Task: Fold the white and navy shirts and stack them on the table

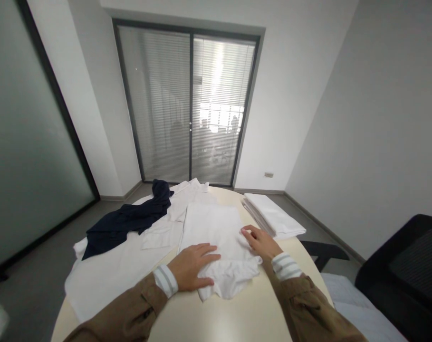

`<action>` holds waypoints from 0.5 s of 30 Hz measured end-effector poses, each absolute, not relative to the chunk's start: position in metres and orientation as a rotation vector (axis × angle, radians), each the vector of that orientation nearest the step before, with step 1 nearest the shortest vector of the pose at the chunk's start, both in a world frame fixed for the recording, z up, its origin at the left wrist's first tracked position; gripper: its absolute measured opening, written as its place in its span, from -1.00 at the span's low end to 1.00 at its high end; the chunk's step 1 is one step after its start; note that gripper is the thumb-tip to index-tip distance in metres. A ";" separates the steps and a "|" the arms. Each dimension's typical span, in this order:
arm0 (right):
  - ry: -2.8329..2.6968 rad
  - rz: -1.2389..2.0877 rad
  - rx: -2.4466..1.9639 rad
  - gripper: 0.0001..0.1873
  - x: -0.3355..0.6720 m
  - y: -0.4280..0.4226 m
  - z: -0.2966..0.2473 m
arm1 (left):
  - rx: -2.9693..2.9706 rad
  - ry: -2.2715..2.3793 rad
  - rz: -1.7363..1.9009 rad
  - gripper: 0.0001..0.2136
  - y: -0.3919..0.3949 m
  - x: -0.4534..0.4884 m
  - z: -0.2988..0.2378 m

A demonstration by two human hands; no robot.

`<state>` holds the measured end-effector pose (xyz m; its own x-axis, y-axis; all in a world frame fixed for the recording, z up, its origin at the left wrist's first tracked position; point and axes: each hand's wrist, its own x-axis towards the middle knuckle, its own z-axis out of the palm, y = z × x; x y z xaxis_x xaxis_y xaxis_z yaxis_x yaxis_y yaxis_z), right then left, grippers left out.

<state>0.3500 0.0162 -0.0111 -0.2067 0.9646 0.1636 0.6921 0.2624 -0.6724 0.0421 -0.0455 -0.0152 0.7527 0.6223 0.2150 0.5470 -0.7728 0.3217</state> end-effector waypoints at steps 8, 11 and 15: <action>-2.021 1.086 -1.211 -0.44 0.355 -0.007 0.001 | 2.554 1.112 0.714 -0.63 -0.042 0.041 -0.011; -2.044 1.167 -1.145 -0.51 0.355 -0.010 0.002 | 2.410 1.112 0.806 -0.64 -0.042 0.041 -0.012; -2.006 1.305 -1.198 -0.54 0.357 -0.010 -0.002 | 2.405 0.993 0.755 -0.65 -0.043 0.038 -0.011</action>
<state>0.3570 -0.0105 -0.0025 -0.5142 0.8542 -0.0769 0.4162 0.1702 -0.8932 0.0378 -0.0427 -0.0110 0.5955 0.7376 0.3182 0.5039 -0.6515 0.5671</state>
